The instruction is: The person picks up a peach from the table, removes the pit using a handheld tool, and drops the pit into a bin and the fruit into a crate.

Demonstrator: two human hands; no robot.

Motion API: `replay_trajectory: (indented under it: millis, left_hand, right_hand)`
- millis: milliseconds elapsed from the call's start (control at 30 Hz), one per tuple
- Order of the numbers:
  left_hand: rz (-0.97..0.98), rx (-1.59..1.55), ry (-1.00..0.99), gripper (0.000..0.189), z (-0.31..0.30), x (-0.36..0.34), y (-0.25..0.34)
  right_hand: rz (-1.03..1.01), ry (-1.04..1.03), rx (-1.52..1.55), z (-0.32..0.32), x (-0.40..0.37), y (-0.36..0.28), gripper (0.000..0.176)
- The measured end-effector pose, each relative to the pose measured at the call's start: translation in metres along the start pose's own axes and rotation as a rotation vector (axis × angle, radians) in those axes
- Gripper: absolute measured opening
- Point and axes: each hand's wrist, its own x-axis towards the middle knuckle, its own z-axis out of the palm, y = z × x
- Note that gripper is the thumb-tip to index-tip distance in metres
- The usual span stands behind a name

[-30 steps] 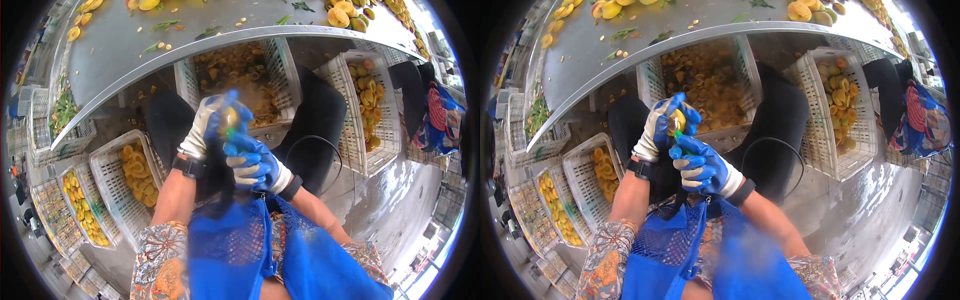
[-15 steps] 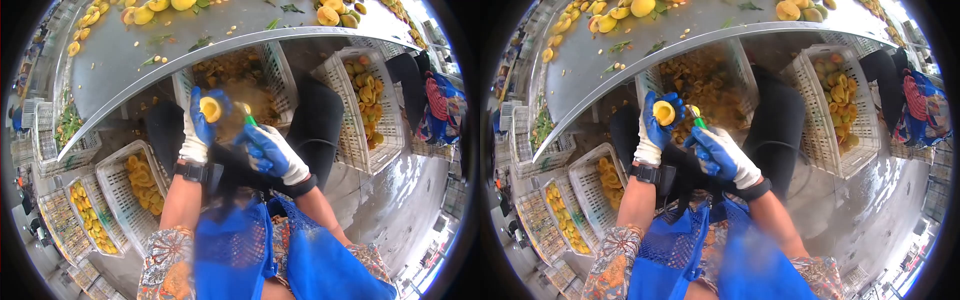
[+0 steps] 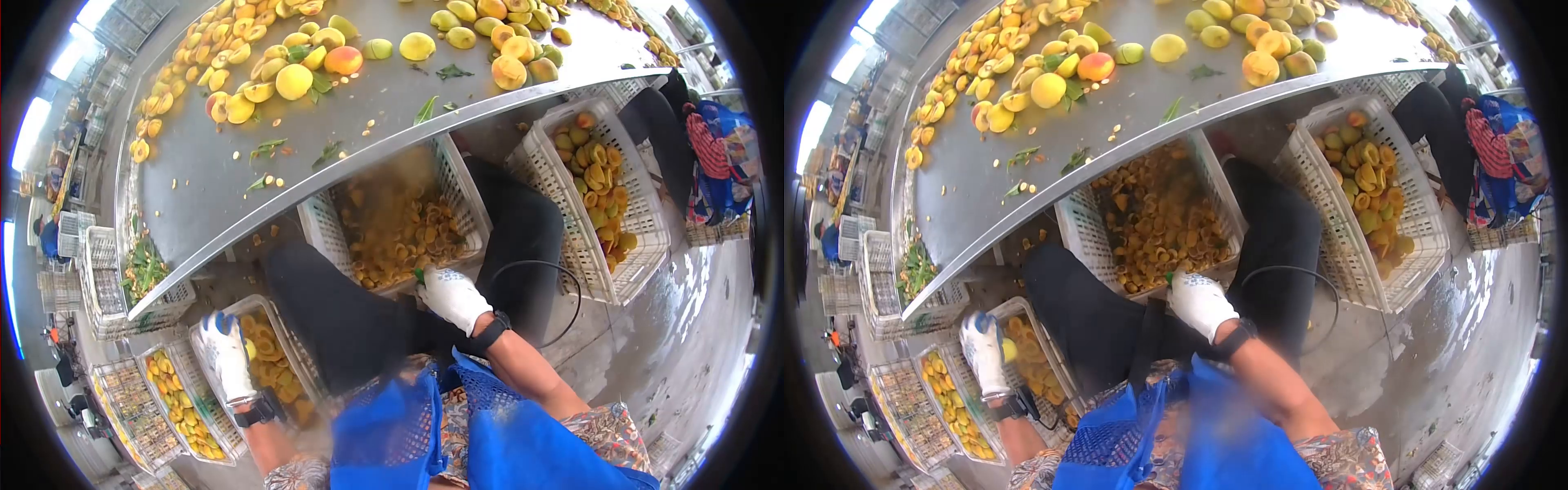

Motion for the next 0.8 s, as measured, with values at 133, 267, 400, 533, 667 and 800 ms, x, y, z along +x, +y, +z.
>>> replay_trajectory:
  millis: [133,267,400,533,667,800]
  left_hand:
    - [0.138,-0.797,-0.131,0.033,-0.015,0.064,0.147]
    - [0.627,-0.615,-0.496,0.033,0.009,0.123,0.313]
    - [1.156,-0.123,-0.361,0.045,0.099,0.158,0.435]
    - [1.464,0.019,-0.424,0.042,0.155,0.168,0.487]
    - [1.533,-0.172,-0.694,0.028,0.121,0.178,0.412]
    - [1.229,0.086,-0.763,0.018,0.039,0.195,0.279]
  right_hand:
    - [-0.023,0.063,0.181,-0.049,-0.008,-0.031,0.035]
    - [-0.032,0.117,0.367,-0.072,-0.01,-0.025,0.031]
    - [0.078,0.046,0.524,-0.088,-0.011,-0.019,0.036]
    - [0.163,0.046,0.572,-0.093,-0.006,-0.008,0.04]
    - [0.136,0.07,0.685,-0.09,-0.001,0.008,0.045]
    - [0.251,-0.117,0.763,-0.103,0.008,0.005,0.048]
